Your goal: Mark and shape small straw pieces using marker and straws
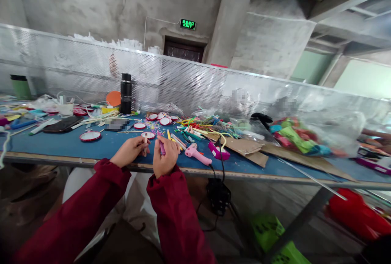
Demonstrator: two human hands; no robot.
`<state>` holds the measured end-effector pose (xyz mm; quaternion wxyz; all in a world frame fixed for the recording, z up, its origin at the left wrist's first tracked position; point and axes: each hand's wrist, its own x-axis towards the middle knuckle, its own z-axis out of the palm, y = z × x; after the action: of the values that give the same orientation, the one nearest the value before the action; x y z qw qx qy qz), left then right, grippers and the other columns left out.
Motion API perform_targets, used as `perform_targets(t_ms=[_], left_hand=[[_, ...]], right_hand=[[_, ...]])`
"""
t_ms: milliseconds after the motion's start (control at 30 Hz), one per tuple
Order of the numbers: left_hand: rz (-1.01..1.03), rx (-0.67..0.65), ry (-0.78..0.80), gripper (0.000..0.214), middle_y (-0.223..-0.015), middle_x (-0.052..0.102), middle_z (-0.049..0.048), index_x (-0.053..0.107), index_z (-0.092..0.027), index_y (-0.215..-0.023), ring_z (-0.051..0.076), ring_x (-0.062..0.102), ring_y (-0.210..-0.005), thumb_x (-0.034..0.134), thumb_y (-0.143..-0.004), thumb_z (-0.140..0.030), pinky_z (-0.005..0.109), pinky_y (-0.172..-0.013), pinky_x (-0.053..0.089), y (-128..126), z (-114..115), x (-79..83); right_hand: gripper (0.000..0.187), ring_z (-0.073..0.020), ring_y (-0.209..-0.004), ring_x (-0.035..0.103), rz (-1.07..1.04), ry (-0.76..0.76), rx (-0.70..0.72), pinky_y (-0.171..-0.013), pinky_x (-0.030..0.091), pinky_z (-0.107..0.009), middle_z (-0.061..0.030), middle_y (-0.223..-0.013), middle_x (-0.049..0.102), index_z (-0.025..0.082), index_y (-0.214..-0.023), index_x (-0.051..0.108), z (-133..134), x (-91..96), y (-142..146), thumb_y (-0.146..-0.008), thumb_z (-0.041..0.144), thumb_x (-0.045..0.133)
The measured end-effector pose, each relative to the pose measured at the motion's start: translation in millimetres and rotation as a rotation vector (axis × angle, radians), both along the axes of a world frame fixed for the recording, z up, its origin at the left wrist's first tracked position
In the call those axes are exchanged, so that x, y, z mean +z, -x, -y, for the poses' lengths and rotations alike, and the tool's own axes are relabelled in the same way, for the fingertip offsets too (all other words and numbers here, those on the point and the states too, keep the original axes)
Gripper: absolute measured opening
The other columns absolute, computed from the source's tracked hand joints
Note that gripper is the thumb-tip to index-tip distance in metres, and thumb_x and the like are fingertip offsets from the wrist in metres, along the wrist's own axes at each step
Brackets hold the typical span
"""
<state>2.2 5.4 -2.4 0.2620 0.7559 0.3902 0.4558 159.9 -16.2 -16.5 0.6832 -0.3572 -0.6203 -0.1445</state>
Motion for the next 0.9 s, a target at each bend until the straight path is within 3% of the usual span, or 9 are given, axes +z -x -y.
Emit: perform_targets(t_ms=[267, 433, 733, 900], left_hand=[[0.009, 0.018, 0.007, 0.014, -0.071, 0.072, 0.0006, 0.058, -0.021, -0.085, 0.016, 0.064, -0.056, 0.053, -0.087, -0.035, 0.026, -0.057, 0.049, -0.8, 2.8, 2.6], [-0.016, 0.043, -0.019, 0.019, -0.067, 0.069, -0.0004, 0.059, -0.021, -0.076, 0.015, 0.061, -0.055, 0.053, -0.088, -0.034, 0.025, -0.058, 0.045, -0.1, 4.6, 3.7], [-0.046, 0.049, -0.05, 0.025, -0.061, 0.065, -0.0007, 0.06, -0.021, -0.072, 0.016, 0.061, -0.057, 0.051, -0.09, -0.035, 0.025, -0.059, 0.044, -0.2, 6.0, 3.8], [-0.051, 0.048, -0.054, 0.021, -0.062, 0.065, -0.0014, 0.058, -0.021, -0.072, 0.015, 0.061, -0.056, 0.051, -0.089, -0.032, 0.024, -0.059, 0.044, -0.6, 6.3, 3.9]], right_hand=[[0.015, -0.0205, -0.093, 0.067, 0.0, 0.001, -0.008, -0.093, 0.043, -0.039, -0.0048, -0.098, 0.076, 0.022, -0.099, 0.069, -0.1, 1.1, 0.0, -0.095, 0.028, 0.056], [0.012, -0.0195, -0.09, 0.068, 0.014, -0.006, 0.003, -0.092, 0.043, -0.038, -0.0037, -0.095, 0.076, 0.023, -0.097, 0.069, 1.5, 2.1, 0.6, -0.093, 0.025, 0.058], [0.015, -0.0176, -0.09, 0.068, 0.105, 0.053, 0.082, -0.092, 0.041, -0.037, -0.0016, -0.092, 0.075, 0.024, -0.095, 0.071, 8.3, 6.0, -2.0, -0.095, 0.026, 0.056], [0.026, -0.019, -0.085, 0.065, 0.039, 0.082, 0.046, -0.091, 0.043, -0.037, -0.0035, -0.088, 0.072, 0.02, -0.115, 0.064, 6.9, 4.2, -0.7, -0.091, 0.028, 0.057]])
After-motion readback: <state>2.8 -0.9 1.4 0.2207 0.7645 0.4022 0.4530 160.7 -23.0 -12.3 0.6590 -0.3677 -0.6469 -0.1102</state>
